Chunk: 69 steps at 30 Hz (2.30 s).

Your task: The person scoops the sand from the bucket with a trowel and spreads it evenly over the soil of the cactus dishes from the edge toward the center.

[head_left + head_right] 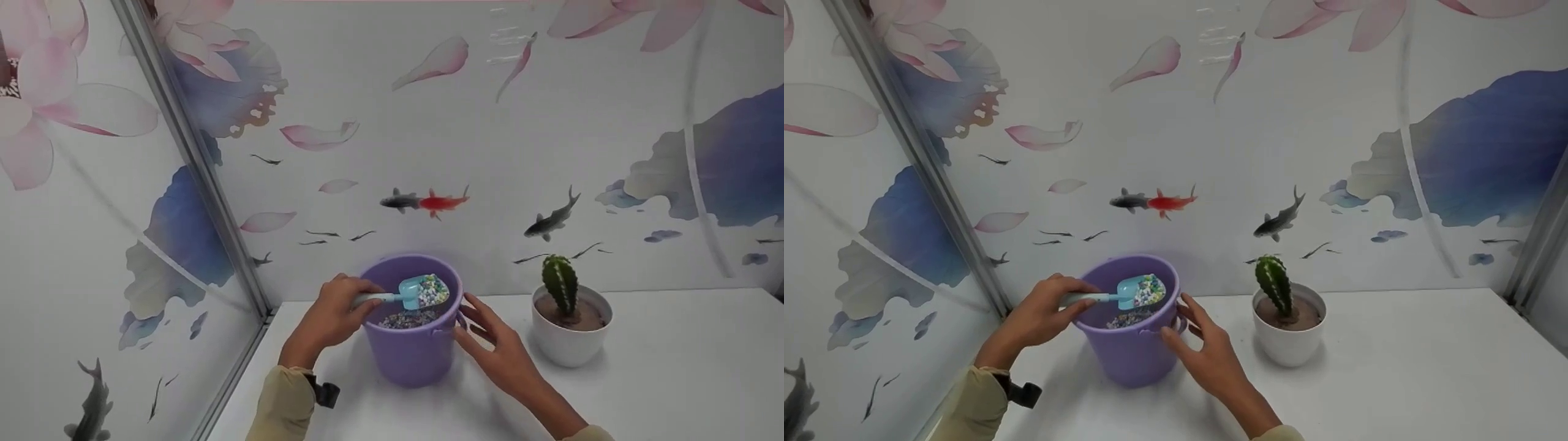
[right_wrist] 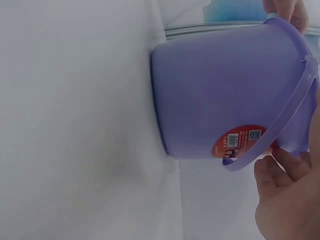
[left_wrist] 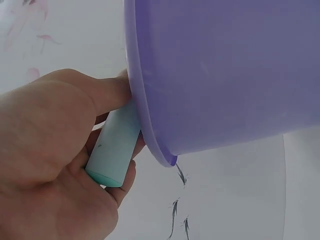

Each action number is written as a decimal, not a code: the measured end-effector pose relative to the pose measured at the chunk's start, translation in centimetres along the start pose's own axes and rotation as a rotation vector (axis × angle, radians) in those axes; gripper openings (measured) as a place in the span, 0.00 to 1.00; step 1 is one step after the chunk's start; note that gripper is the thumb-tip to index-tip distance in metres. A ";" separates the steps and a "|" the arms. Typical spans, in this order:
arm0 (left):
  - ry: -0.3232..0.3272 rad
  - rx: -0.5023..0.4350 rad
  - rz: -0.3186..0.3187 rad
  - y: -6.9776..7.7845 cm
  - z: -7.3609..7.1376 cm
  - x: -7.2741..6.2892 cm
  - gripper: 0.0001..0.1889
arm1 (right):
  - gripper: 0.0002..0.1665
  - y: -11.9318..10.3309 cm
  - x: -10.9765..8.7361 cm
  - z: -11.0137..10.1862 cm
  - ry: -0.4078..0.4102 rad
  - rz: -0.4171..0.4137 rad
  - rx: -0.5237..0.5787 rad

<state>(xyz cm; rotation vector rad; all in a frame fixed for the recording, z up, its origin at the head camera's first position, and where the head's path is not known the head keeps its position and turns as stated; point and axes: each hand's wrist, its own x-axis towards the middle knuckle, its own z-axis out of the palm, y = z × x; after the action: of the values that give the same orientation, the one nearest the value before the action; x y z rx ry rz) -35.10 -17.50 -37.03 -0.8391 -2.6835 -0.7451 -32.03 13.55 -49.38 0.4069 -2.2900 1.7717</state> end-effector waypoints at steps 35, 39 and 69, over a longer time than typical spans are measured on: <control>-0.037 0.115 0.108 6.5 1.0 1.5 0.10 | 0.07 2.1 -4.1 -13.6 0.611 -0.241 -0.372; -0.056 0.130 0.103 7.2 1.6 1.9 0.10 | 0.28 2.8 -3.8 -14.3 0.581 -0.154 -0.391; -0.171 0.079 0.065 11.0 5.1 5.2 0.10 | 0.78 5.1 -2.9 -17.2 0.160 0.270 -0.259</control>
<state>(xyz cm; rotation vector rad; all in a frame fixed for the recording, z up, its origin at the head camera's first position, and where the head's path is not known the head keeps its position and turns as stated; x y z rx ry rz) -33.20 -4.62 -35.10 -1.0062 -2.7977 -0.5727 -30.98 31.64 -50.65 -0.0900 -2.5047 1.5185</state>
